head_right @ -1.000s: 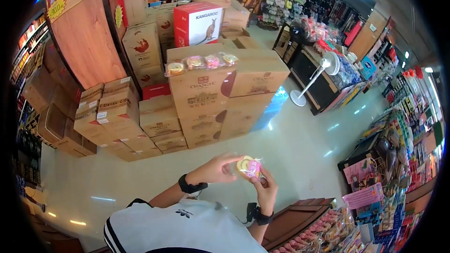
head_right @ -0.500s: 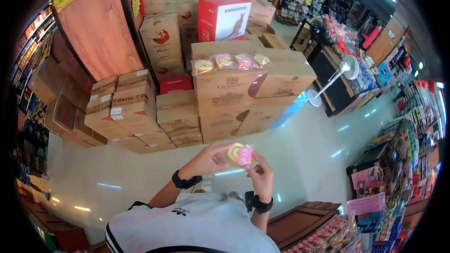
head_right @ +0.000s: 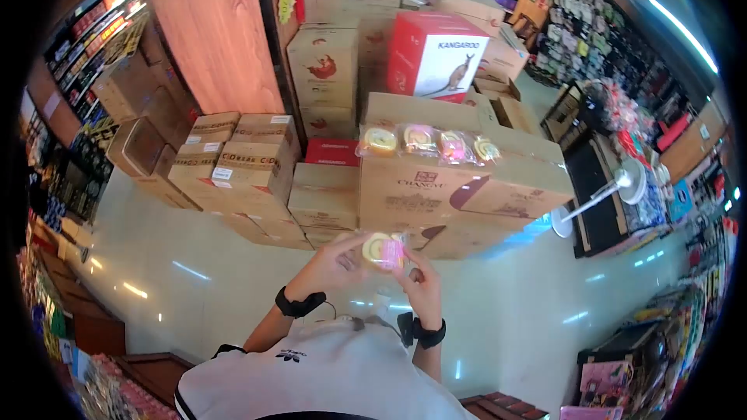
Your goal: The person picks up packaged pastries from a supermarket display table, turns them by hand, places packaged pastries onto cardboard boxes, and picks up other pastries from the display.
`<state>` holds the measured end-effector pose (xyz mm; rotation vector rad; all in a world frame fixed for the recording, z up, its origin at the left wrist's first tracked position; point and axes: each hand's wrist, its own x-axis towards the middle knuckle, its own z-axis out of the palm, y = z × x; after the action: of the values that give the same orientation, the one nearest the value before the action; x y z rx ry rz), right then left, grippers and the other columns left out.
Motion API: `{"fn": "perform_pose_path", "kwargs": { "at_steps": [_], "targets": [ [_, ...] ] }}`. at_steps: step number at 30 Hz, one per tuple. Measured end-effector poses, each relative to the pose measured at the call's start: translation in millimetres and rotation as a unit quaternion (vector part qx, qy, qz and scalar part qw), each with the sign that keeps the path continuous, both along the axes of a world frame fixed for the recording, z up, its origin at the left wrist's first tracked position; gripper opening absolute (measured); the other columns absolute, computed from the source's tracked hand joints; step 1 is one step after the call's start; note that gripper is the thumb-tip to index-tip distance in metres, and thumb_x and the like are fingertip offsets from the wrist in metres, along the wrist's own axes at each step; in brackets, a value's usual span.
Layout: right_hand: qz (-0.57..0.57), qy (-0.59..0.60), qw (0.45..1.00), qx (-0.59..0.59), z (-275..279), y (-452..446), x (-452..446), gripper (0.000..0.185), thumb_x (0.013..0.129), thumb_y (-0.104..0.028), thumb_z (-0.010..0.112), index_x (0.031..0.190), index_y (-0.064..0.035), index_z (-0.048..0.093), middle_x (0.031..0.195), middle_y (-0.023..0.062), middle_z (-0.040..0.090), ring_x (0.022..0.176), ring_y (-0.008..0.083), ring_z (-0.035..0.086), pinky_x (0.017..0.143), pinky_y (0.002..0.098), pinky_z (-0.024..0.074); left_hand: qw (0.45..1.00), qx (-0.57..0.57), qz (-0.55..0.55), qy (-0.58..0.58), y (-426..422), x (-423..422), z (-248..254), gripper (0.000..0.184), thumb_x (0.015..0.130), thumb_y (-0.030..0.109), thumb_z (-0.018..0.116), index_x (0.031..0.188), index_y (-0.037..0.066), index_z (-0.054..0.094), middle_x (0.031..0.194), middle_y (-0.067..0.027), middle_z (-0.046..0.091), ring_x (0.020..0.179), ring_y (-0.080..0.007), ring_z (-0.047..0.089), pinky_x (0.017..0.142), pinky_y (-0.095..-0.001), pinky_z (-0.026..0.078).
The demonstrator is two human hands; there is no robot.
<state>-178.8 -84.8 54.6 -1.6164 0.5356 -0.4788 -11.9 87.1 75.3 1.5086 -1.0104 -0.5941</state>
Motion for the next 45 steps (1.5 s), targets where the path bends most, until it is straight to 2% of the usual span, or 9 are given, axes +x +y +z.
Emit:
{"fn": "perform_pose_path", "kwargs": {
  "at_steps": [4,5,11,20,26,33,36,40,45],
  "targets": [
    [0.054,-0.076,0.990,-0.105,3,-51,37,0.050,0.089,-0.006,0.075,0.137,-0.0036,0.059,0.075,-0.0048,0.052,0.060,0.0018,0.043,0.052,0.0191,0.0367,0.996,-0.037,0.063,-0.051,-30,15,10,0.075,0.080,0.002,0.079,0.148,0.014,0.050,0.125,-0.0075,0.055,0.087,-0.0078,0.062,0.076,-0.0228,0.054],
    [0.040,-0.073,0.994,-0.066,6,-58,45,0.047,0.083,-0.005,0.078,0.129,-0.0019,0.065,0.091,-0.0013,0.057,0.064,0.0026,0.042,0.057,0.0189,0.0359,0.995,-0.033,0.080,-0.051,-37,19,16,0.075,0.081,0.003,0.079,0.148,0.013,0.050,0.120,-0.0061,0.056,0.085,-0.0072,0.061,0.075,-0.0222,0.053],
    [0.074,-0.085,0.992,-0.049,30,-102,80,0.049,0.083,-0.008,0.079,0.129,-0.0022,0.064,0.102,0.0001,0.061,0.064,0.0048,0.042,0.057,0.0203,0.0363,0.986,-0.034,0.153,0.049,-80,28,32,0.071,0.084,0.000,0.077,0.149,0.007,0.048,0.089,0.0044,0.060,0.079,-0.0036,0.054,0.076,-0.0218,0.049],
    [0.092,-0.098,0.983,-0.122,49,-135,126,0.051,0.083,-0.012,0.080,0.131,-0.0042,0.064,0.095,0.0008,0.059,0.064,0.0051,0.042,0.056,0.0215,0.0357,0.982,-0.050,0.182,0.029,-112,62,40,0.066,0.086,0.003,0.076,0.147,0.005,0.050,0.137,0.0010,0.058,0.089,-0.0021,0.052,0.083,-0.0216,0.047],
    [0.073,-0.092,0.986,-0.122,44,-139,170,0.050,0.084,-0.014,0.079,0.130,-0.0040,0.064,0.092,0.0022,0.062,0.063,0.0060,0.042,0.056,0.0233,0.0368,0.983,-0.040,0.178,0.007,-117,112,38,0.065,0.086,0.007,0.078,0.146,0.005,0.052,0.136,-0.0033,0.061,0.108,-0.0057,0.056,0.091,-0.0233,0.047],
    [-0.001,-0.119,0.954,-0.274,39,-135,224,0.045,0.088,-0.009,0.075,0.131,-0.0026,0.062,0.102,0.0018,0.066,0.063,0.0045,0.044,0.056,0.0211,0.0387,0.958,-0.010,0.195,-0.211,-128,178,29,0.060,0.083,0.014,0.080,0.138,0.006,0.058,0.126,-0.0144,0.066,0.115,-0.0285,0.060,0.101,-0.0383,0.046],
    [-0.016,-0.067,0.973,-0.218,31,-129,230,0.044,0.089,-0.012,0.075,0.128,0.0018,0.061,0.114,0.0152,0.068,0.100,0.0238,0.063,0.088,0.0326,0.0503,0.954,-0.028,0.192,-0.227,-133,193,5,0.059,0.082,0.021,0.080,0.135,0.005,0.059,0.121,-0.0185,0.064,0.113,-0.0339,0.059,0.099,-0.0408,0.047],
    [-0.124,0.016,0.975,-0.183,38,-108,233,0.049,0.087,-0.012,0.077,0.131,-0.0003,0.060,0.113,0.0086,0.069,0.069,0.0107,0.051,0.063,0.0257,0.0457,0.974,-0.036,0.157,-0.161,-135,199,-1,0.069,0.081,0.019,0.081,0.143,0.008,0.052,0.126,-0.0191,0.062,0.118,-0.0370,0.056,0.102,-0.0434,0.045],
    [-0.214,0.003,0.941,-0.262,27,-94,242,0.051,0.086,-0.014,0.078,0.133,-0.0042,0.060,0.098,0.0054,0.066,0.061,0.0088,0.044,0.055,0.0247,0.0396,0.980,-0.039,0.107,-0.161,-137,216,2,0.075,0.076,0.013,0.081,0.145,0.007,0.049,0.134,-0.0184,0.059,0.121,-0.0379,0.053,0.105,-0.0463,0.041]
  ]
}}
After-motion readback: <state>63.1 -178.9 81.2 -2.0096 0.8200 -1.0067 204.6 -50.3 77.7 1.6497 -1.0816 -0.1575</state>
